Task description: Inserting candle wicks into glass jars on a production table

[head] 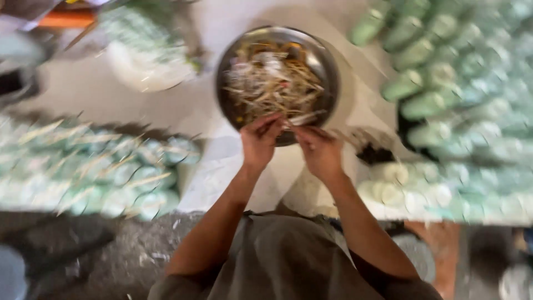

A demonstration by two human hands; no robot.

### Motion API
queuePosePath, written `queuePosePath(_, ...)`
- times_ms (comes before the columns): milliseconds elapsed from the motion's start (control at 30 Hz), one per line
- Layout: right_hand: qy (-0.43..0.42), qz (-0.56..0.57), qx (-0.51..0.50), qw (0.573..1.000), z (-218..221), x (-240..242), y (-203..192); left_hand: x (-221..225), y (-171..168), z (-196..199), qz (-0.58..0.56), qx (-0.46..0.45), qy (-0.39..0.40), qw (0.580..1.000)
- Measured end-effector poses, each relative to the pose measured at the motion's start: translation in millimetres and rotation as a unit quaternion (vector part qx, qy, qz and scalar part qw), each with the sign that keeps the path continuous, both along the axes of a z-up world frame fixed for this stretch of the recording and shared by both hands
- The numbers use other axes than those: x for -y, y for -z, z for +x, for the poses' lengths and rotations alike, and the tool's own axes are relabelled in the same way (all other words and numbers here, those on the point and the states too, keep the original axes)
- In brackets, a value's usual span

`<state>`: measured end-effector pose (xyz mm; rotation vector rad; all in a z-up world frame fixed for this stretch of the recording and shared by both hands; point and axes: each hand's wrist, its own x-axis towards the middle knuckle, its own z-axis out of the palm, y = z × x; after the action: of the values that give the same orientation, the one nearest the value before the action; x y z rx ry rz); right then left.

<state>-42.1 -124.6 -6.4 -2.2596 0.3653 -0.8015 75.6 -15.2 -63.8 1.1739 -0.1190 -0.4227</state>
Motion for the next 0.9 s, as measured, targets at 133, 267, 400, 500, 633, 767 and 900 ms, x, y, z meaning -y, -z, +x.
queuePosePath(133, 0.089, -0.141, 0.012, 0.986, -18.5, -3.2, 28.0, -3.5, -18.3, -16.3, 0.081, 0.252, 0.05, 0.963)
queuePosePath(267, 0.159, -0.02, 0.016, 0.987, -51.6, -6.4, 13.1, 16.9, -49.3, -38.7, 0.065, 0.278, 0.143, 0.948)
queuePosePath(400, 0.228, 0.14, 0.048, 0.962, -116.4, -4.6, -6.2, 59.8, -47.7, -56.5, -0.027, 0.243, 0.351, 0.904)
queuePosePath(500, 0.277, 0.221, 0.045, 0.934, -174.3, -14.3, -7.2, 109.8, -43.9, -85.7, -0.079, 0.233, 0.455, 0.856)
queuePosePath(633, 0.332, 0.343, 0.086, 0.874, -228.3, -42.3, -27.0, 160.9, -26.0, -119.3, 0.128, 0.554, 0.564, 0.599)
queuePosePath(767, 0.348, 0.422, 0.108, 0.83, -250.2, -61.2, -33.9, 194.6, 80.2, -143.4, 0.151, 0.709, 0.475, 0.498)
queuePosePath(900, 0.335, 0.445, 0.119, 0.822, -249.4, -57.9, -24.0, 160.7, 130.4, -120.5, 0.176, 0.849, 0.291, 0.404)
